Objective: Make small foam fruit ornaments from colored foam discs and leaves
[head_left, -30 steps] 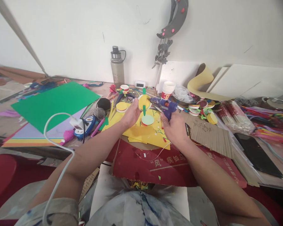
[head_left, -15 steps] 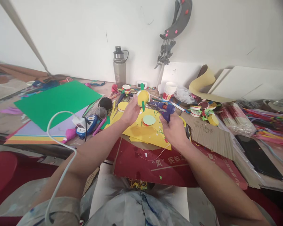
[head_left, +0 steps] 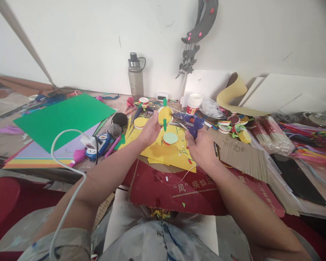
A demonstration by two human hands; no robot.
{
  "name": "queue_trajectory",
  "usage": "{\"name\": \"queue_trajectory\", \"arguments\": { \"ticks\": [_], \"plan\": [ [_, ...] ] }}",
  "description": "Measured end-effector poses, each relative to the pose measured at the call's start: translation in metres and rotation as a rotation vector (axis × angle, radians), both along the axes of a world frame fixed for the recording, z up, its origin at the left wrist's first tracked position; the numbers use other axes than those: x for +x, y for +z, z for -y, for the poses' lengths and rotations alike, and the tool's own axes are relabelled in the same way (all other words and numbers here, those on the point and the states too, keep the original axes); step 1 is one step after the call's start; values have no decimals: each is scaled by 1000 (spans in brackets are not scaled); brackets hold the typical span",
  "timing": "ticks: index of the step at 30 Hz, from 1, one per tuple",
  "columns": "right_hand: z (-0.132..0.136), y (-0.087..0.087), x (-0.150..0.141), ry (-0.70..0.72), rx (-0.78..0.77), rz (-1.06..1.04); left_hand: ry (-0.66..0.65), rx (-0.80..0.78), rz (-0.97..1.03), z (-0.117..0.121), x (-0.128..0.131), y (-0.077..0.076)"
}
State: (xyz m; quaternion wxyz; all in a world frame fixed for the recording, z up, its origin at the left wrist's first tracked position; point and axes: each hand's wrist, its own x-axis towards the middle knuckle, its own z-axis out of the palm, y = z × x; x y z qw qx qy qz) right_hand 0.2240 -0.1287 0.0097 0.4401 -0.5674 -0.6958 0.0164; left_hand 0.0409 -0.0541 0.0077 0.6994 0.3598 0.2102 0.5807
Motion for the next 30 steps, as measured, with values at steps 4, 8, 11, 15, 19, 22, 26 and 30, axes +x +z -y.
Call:
{"name": "queue_trajectory", "arguments": {
  "ticks": [4,8,11,15,19,22,26,30],
  "plan": [
    [4,-2,-5,16,-14,25,47,-14,42,-2,-2,4],
    [4,-3,-7,14,-24,26,50,-5,44,0,-3,6],
    [4,-3,-6,16,-24,20,48,43,56,0,-4,5],
    [2,-1,-4,14,-16,-1,42,46,67,0,-3,5],
    [1,1,-1,19,-8,-37,21,-17,57,3,0,6],
    [0,3,1,8,-1,-47,-15,-40,45,4,2,3],
    [-1,4,2,-3,26,-31,-39,-25,20,4,4,0],
    [-2,4,2,-19,16,-26,-46,-63,18,7,6,2]
  ]
}}
